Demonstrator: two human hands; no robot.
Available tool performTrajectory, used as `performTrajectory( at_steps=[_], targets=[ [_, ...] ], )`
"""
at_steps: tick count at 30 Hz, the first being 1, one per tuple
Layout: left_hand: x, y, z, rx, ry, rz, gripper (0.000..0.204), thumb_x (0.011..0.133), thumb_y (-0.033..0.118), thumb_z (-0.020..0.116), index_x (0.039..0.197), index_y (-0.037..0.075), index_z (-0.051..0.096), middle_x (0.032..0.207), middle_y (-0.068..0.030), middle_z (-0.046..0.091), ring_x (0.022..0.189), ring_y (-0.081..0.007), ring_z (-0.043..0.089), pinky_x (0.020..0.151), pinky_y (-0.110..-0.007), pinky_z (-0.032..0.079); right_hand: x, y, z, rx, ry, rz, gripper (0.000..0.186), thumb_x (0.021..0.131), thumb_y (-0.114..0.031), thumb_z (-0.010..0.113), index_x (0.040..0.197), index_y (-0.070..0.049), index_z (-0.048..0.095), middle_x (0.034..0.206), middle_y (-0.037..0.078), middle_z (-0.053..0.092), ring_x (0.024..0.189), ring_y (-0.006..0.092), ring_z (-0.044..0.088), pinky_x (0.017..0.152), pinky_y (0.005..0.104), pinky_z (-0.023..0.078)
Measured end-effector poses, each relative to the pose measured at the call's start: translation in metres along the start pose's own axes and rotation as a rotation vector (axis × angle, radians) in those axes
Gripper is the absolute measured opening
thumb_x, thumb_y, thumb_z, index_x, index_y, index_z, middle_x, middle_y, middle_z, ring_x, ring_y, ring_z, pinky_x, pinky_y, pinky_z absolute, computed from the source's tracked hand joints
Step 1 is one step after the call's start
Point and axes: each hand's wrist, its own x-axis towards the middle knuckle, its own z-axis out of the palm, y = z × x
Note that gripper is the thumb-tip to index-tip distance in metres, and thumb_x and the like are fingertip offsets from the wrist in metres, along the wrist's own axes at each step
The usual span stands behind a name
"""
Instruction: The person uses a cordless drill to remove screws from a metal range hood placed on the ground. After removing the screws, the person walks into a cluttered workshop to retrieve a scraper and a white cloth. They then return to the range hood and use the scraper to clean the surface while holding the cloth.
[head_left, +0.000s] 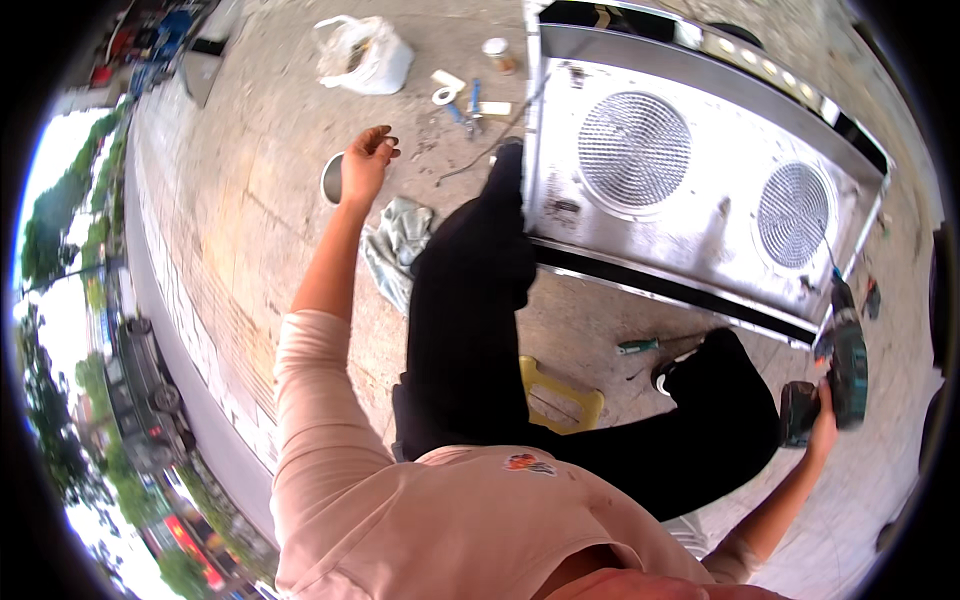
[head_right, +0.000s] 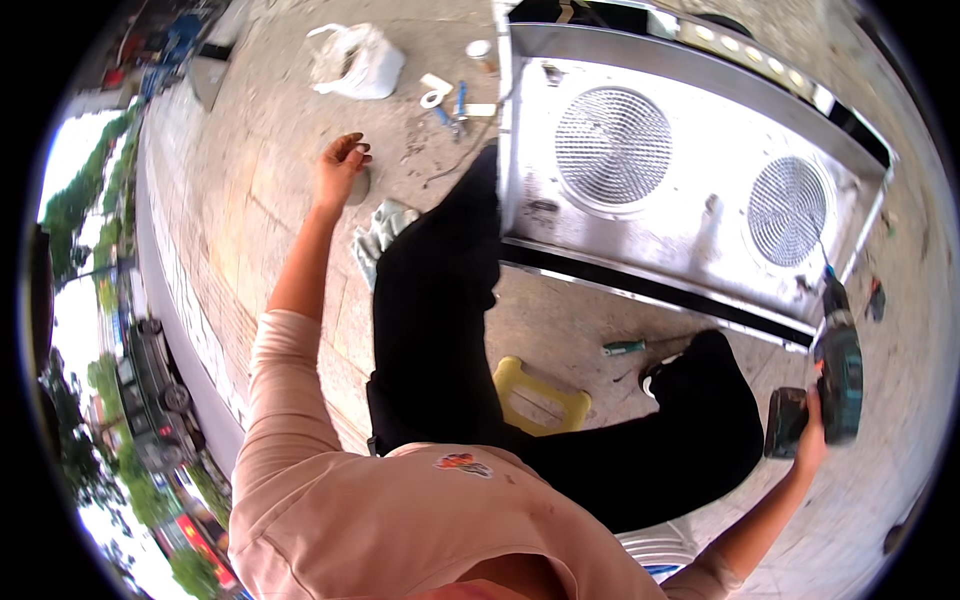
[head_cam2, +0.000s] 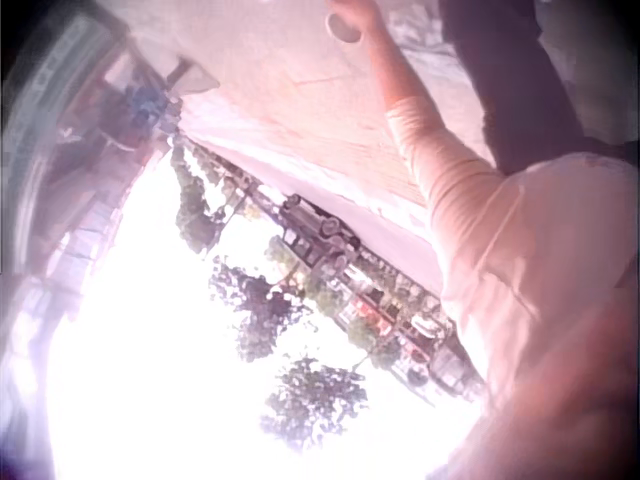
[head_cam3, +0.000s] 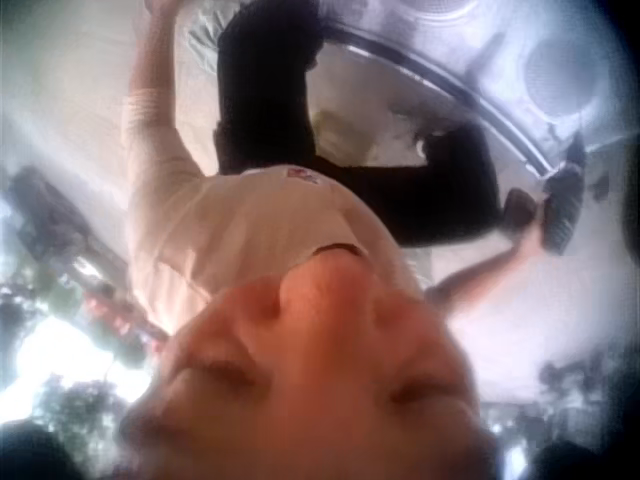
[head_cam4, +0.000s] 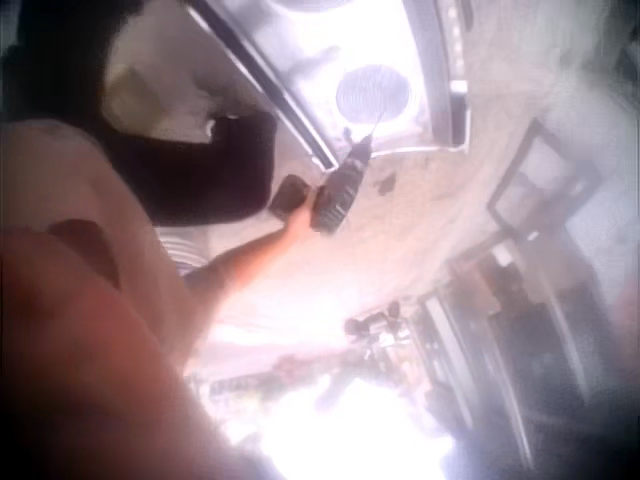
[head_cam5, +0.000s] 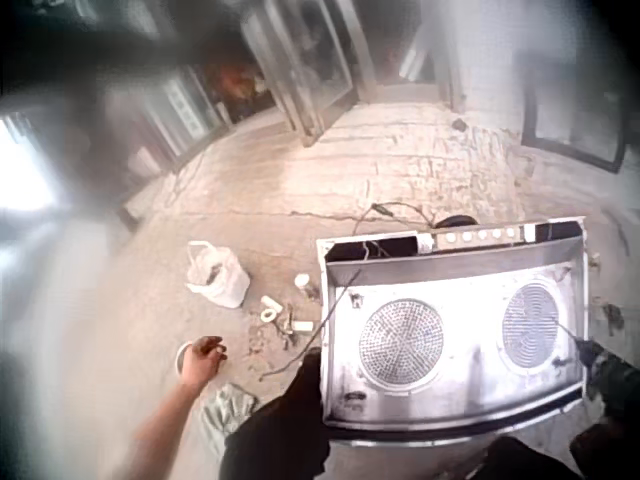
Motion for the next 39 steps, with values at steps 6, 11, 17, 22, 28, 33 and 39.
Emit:
performTrajectory(
  at_steps=[6,11,17,22,28,33,39],
  targets=[
    [-0.03,-0.196,-0.04,-0.009,0.171,-0.269,0.027,0.086,0.009,0.061,0.111,-0.001,0.065,0.094,-0.0103,0.071,0.079,-0.0167,0.069,0.071,-0.029,0.052,-0.053,-0.131,0.074,0.063,-0.02,-0.512,0.029,0.092,-0.013,0.059,0.118,-0.001,0.058,0.089,0.0,0.054,0.081,0.0112,0.049,0.078,0.0261,0.041],
    [-0.022,-0.285,-0.03,0.249,0.087,-0.333,0.031,0.082,0.021,0.063,0.111,0.011,0.069,0.104,-0.0099,0.071,0.096,-0.0236,0.068,0.086,-0.035,0.051,-0.046,-0.135,0.109,0.235,-0.497,-0.535,0.032,0.094,-0.013,0.05,0.122,0.0,0.051,0.098,0.004,0.054,0.091,0.0147,0.047,0.088,0.0291,0.036],
    [0.015,-0.326,-0.014,0.42,0.02,-0.365,0.034,0.082,0.023,0.064,0.113,0.011,0.068,0.109,-0.0087,0.07,0.101,-0.023,0.067,0.089,-0.034,0.05,-0.049,-0.174,0.162,0.332,-0.481,-0.373,0.037,0.092,-0.015,0.05,0.124,0.002,0.046,0.088,0.004,0.048,0.085,0.015,0.044,0.084,0.0302,0.036],
    [0.053,-0.344,0.031,0.359,0.038,-0.393,0.033,0.082,0.023,0.063,0.113,0.011,0.068,0.107,-0.0104,0.07,0.101,-0.0257,0.066,0.089,-0.035,0.05,-0.031,-0.168,0.168,0.415,-0.47,-0.281,0.043,0.093,-0.015,0.049,0.132,0.002,0.041,0.088,0.004,0.046,0.083,0.0149,0.043,0.084,0.0302,0.036],
    [0.077,-0.362,0.055,0.399,0.133,-0.397,0.031,0.083,0.02,0.061,0.112,0.012,0.068,0.105,-0.0112,0.07,0.1,-0.0275,0.066,0.089,-0.036,0.05,-0.022,-0.176,0.178,0.467,-0.393,-0.185,0.043,0.091,-0.016,0.05,0.129,0.001,0.041,0.086,0.005,0.042,0.081,0.0153,0.039,0.081,0.0302,0.034],
    [0.087,-0.351,0.088,0.369,0.11,-0.201,0.026,0.081,0.017,0.063,0.106,0.011,0.069,0.102,-0.0122,0.068,0.096,-0.0302,0.064,0.085,-0.039,0.05,-0.014,-0.171,0.177,0.555,-0.375,-0.131,0.042,0.091,-0.016,0.049,0.129,0.001,0.042,0.086,0.005,0.041,0.081,0.0155,0.039,0.081,0.0301,0.034],
    [0.098,-0.321,0.123,0.564,-0.011,-0.258,0.024,0.081,0.026,0.067,0.099,0.01,0.068,0.1,-0.0147,0.067,0.094,-0.0326,0.064,0.082,-0.041,0.051,-0.018,-0.178,0.181,0.576,-0.402,-0.123,0.043,0.091,-0.016,0.049,0.13,0.001,0.04,0.087,0.005,0.04,0.082,0.0159,0.039,0.081,0.0303,0.034]
  ],
)
